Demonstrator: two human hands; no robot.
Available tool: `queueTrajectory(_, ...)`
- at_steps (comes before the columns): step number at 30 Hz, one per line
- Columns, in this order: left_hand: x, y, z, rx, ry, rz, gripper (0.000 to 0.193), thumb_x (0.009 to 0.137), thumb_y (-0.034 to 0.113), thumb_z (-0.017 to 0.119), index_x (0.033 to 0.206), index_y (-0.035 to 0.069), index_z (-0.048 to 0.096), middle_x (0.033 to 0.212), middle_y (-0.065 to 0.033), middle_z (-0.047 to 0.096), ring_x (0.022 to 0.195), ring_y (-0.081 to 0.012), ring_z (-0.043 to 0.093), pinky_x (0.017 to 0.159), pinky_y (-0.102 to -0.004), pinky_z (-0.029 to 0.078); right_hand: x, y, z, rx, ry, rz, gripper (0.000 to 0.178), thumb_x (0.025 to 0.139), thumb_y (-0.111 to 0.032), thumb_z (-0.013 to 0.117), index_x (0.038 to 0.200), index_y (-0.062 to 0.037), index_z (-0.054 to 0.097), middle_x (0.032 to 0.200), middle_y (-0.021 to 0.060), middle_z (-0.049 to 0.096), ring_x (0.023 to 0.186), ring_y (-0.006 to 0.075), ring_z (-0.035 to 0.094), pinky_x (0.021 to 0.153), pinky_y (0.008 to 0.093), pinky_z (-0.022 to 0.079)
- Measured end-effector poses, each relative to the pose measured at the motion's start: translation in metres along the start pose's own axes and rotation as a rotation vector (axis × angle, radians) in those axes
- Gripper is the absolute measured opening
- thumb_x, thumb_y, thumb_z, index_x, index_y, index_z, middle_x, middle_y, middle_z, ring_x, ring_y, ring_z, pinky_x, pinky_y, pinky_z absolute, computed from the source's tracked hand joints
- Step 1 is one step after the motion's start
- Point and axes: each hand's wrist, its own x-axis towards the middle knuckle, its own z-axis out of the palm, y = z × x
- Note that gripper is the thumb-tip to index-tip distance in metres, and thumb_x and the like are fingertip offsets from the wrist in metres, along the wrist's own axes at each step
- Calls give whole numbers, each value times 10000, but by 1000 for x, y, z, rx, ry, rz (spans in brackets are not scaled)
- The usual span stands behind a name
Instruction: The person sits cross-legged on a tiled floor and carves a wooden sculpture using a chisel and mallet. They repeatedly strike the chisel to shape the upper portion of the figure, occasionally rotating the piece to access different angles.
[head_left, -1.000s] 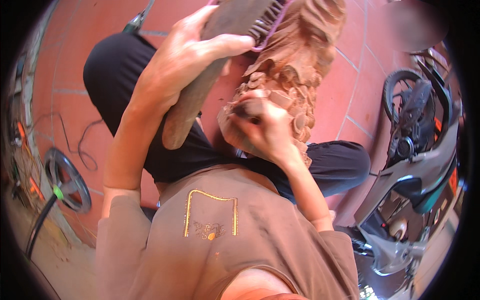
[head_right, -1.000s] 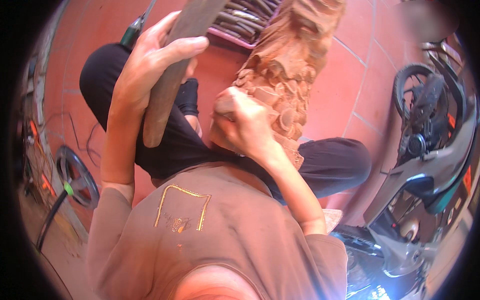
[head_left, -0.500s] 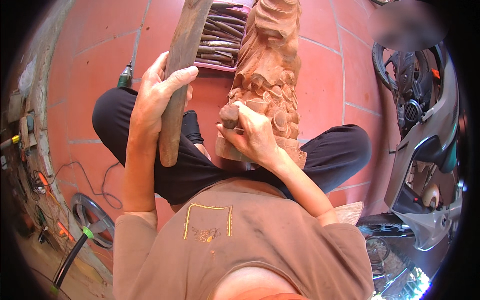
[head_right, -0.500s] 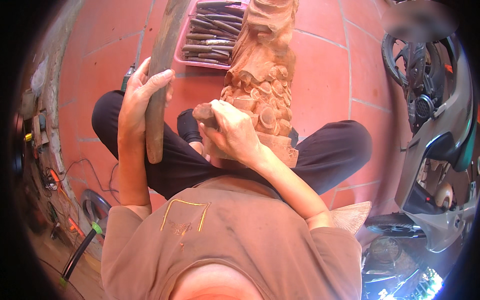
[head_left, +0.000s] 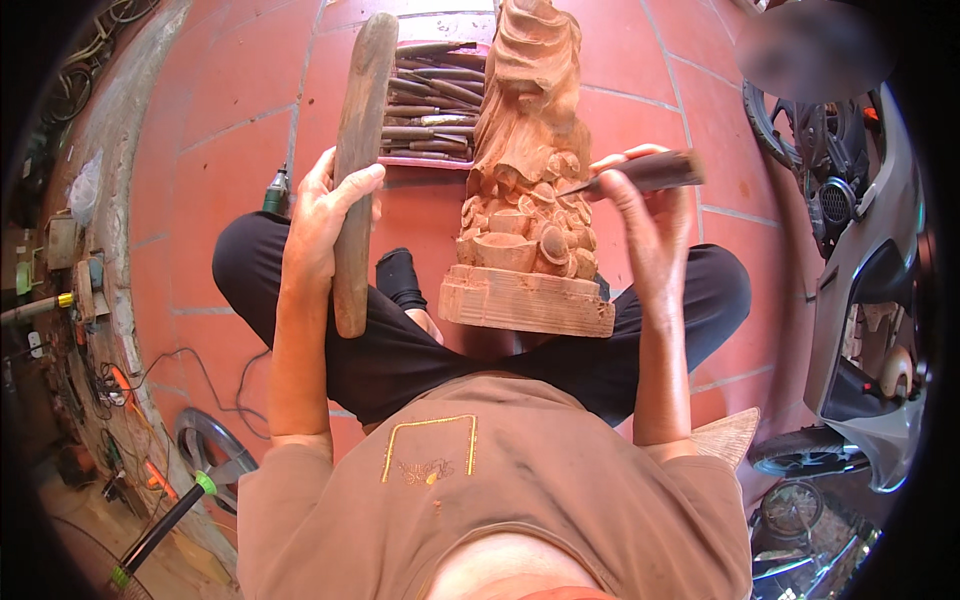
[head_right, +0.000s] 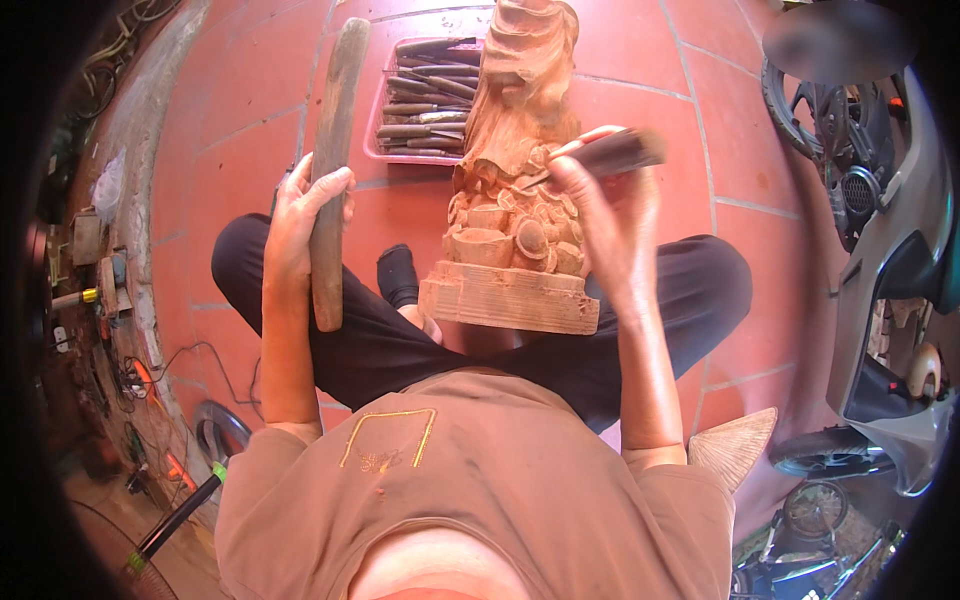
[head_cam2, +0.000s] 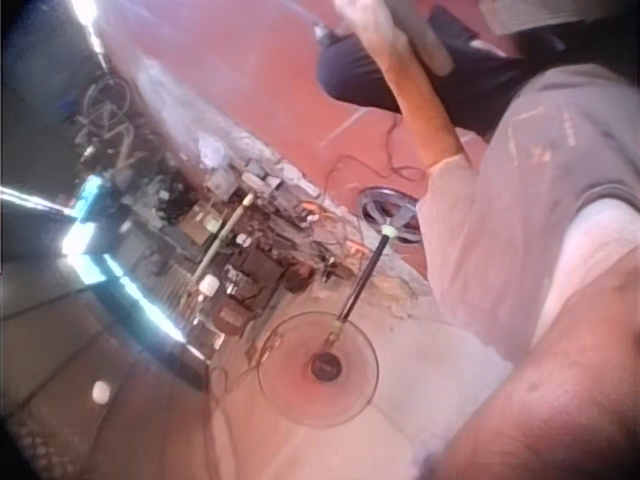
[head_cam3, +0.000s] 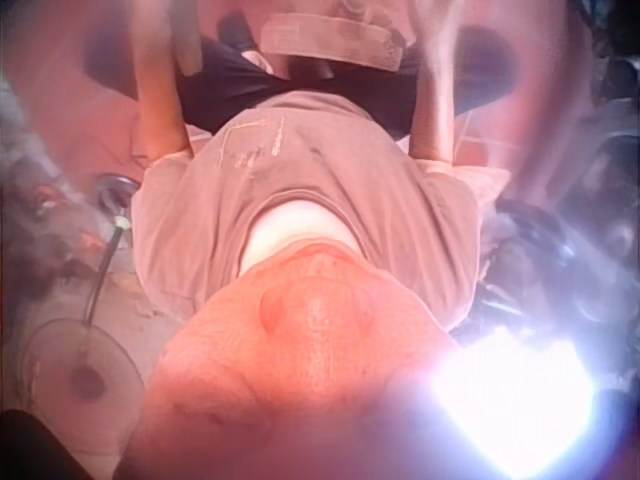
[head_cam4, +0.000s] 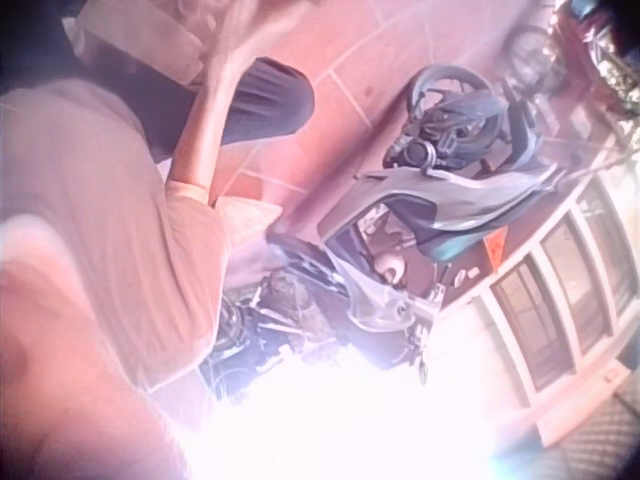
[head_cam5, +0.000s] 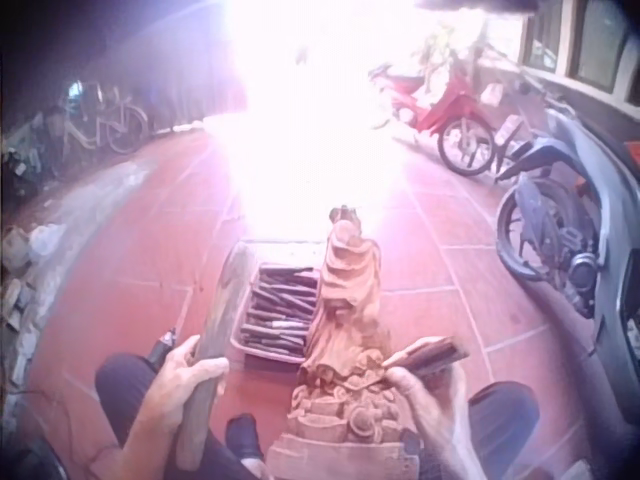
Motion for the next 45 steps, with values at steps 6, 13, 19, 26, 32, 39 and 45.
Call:
queueTrajectory(6,4,-7,3,37,6,-27,258,896,186,712,1071,40,591,826,-15,607,609,-85,577,553,-228,458,16,7,-19,-19,102,-34,312,937,-7,679,1226,5,560,1047,109,683,920,177,680,878,324,559)
queueTrajectory(13,9,-10,9,78,2,-39,229,908,180,704,1059,50,590,812,-12,610,604,-84,577,545,-226,453,6,56,-14,65,193,125,337,910,6,706,1223,26,581,1008,60,661,933,117,655,810,266,556)
queueTrajectory(19,18,-22,11,81,-10,-87,339,854,194,767,1107,39,602,837,-29,615,598,-89,581,547,-235,465,29,59,-5,118,265,71,246,911,-40,727,1126,7,616,968,55,675,873,124,662,765,262,547)
queueTrajectory(26,17,-18,22,95,-53,-84,352,842,203,771,1097,34,596,823,-32,609,600,-93,578,543,-242,457,64,114,0,-35,200,15,295,944,-117,719,1158,39,590,1019,100,700,890,172,703,801,300,559)
queueTrajectory(32,13,-20,19,64,-16,-89,345,846,202,764,1096,35,595,818,-30,606,602,-90,575,540,-238,452,49,111,4,-580,-29,-85,230,934,-116,710,1124,-37,607,1009,106,718,920,184,726,795,306,562)
queueTrajectory(39,23,-21,14,116,-20,-105,354,844,216,765,1092,34,591,809,-24,597,605,-97,576,537,-246,467,53,111,-15,-130,6,-41,222,953,-91,688,1146,-19,604,1032,68,715,981,142,674,827,290,548)
queueTrajectory(45,76,-39,18,222,31,-60,349,844,209,769,1090,30,598,814,-16,608,629,-93,579,570,-244,476,52,104,6,-170,-35,73,227,957,-122,687,1121,13,606,953,90,713,877,168,715,733,299,559)
